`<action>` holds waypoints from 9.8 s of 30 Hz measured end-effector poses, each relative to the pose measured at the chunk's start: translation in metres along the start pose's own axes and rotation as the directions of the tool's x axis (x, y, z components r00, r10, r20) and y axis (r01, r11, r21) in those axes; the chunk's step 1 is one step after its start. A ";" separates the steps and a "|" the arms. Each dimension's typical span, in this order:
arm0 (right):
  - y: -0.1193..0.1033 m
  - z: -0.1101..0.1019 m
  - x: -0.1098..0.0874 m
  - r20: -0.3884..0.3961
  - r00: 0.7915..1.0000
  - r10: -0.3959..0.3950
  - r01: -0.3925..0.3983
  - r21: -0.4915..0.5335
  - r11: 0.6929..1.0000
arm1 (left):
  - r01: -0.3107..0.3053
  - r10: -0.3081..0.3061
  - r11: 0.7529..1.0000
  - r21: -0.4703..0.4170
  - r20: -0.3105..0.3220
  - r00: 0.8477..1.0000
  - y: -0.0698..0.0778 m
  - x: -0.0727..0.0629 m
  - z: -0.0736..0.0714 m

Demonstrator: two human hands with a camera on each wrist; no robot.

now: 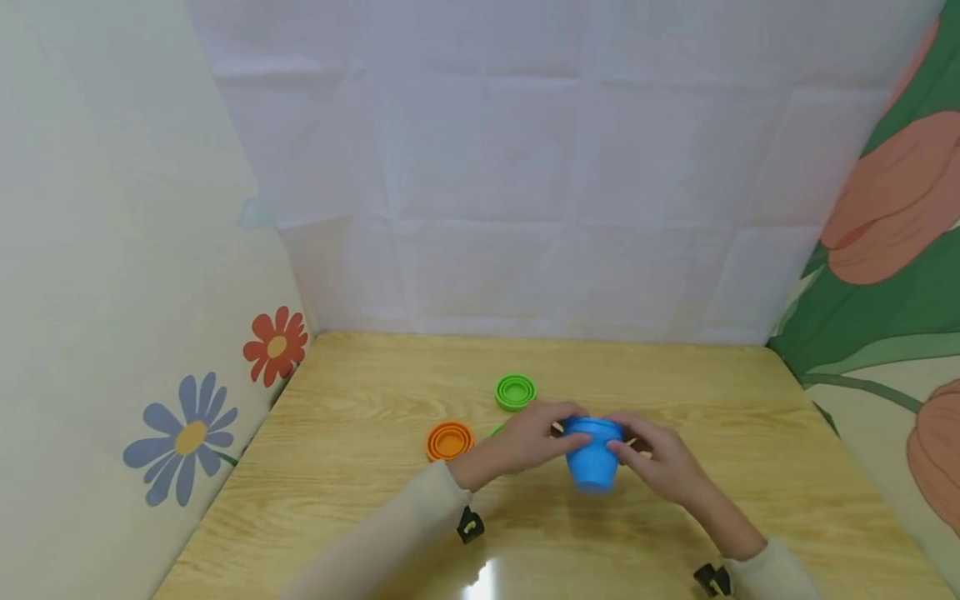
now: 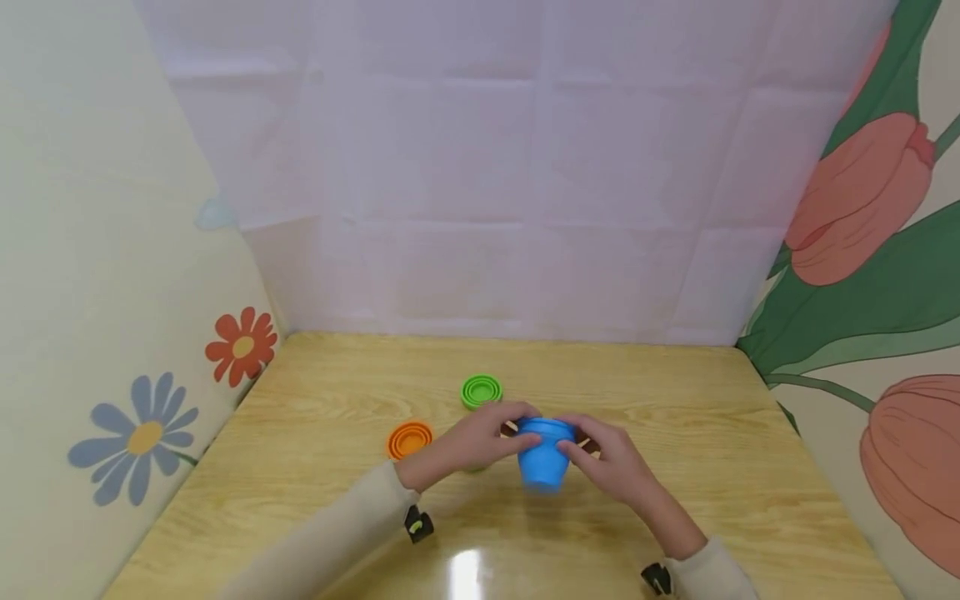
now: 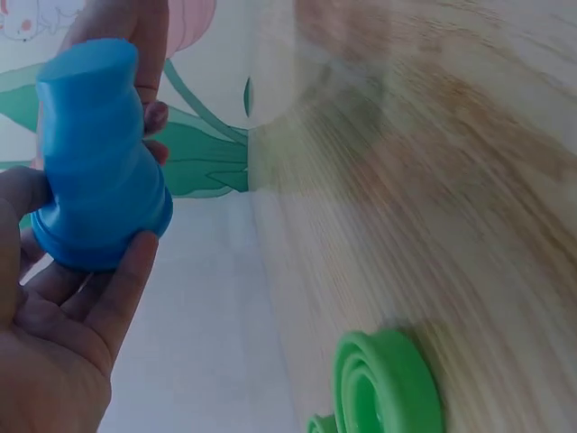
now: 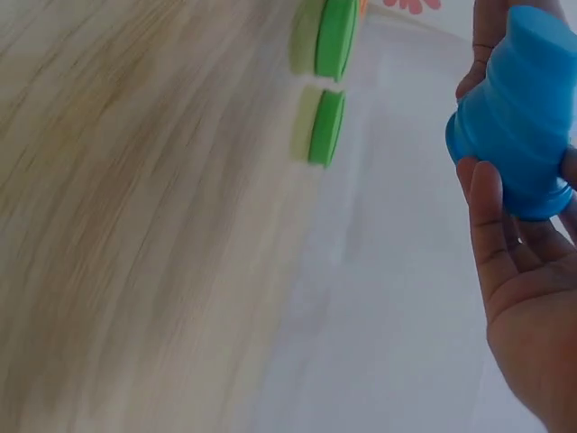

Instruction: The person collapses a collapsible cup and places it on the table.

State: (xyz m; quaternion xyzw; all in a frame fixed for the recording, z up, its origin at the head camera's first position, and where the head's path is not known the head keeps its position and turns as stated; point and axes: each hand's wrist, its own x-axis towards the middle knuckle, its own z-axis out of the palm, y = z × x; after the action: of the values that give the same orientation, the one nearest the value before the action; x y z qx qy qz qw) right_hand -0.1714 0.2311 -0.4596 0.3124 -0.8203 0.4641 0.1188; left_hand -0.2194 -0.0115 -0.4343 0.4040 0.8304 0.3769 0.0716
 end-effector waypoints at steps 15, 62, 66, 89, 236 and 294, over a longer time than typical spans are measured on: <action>-0.013 0.027 0.018 0.183 0.983 -0.010 0.001 0.045 0.999 | -0.009 0.009 1.000 0.020 -0.023 1.000 -0.014 -0.040 -0.014; -0.002 0.058 0.046 0.127 0.988 0.089 -0.081 -0.071 0.994 | 0.073 -0.089 0.990 -0.119 -0.138 0.986 -0.033 -0.055 -0.017; -0.004 0.053 0.045 0.189 0.974 0.123 -0.132 0.037 0.991 | 0.087 -0.101 0.991 -0.097 -0.152 0.983 -0.031 -0.055 -0.018; -0.004 0.057 0.046 0.134 0.987 0.093 -0.094 -0.003 0.996 | 0.106 -0.133 0.979 -0.174 -0.152 0.979 -0.032 -0.056 -0.019; -0.001 0.058 0.043 0.081 0.952 0.296 -0.307 0.234 0.923 | 0.281 -0.312 0.935 -0.214 -0.127 0.941 -0.023 -0.044 -0.018; 0.005 0.039 0.038 0.342 0.900 0.270 -0.395 0.382 0.835 | 0.333 -0.336 0.798 -0.502 0.089 0.938 -0.021 -0.053 -0.021</action>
State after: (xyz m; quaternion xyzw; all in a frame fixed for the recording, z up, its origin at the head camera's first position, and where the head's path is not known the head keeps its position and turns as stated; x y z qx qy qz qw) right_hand -0.2004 0.1855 -0.4658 0.2432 -0.7436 0.6038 -0.1530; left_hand -0.2060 -0.0695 -0.4434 0.2167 0.7592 0.5653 0.2392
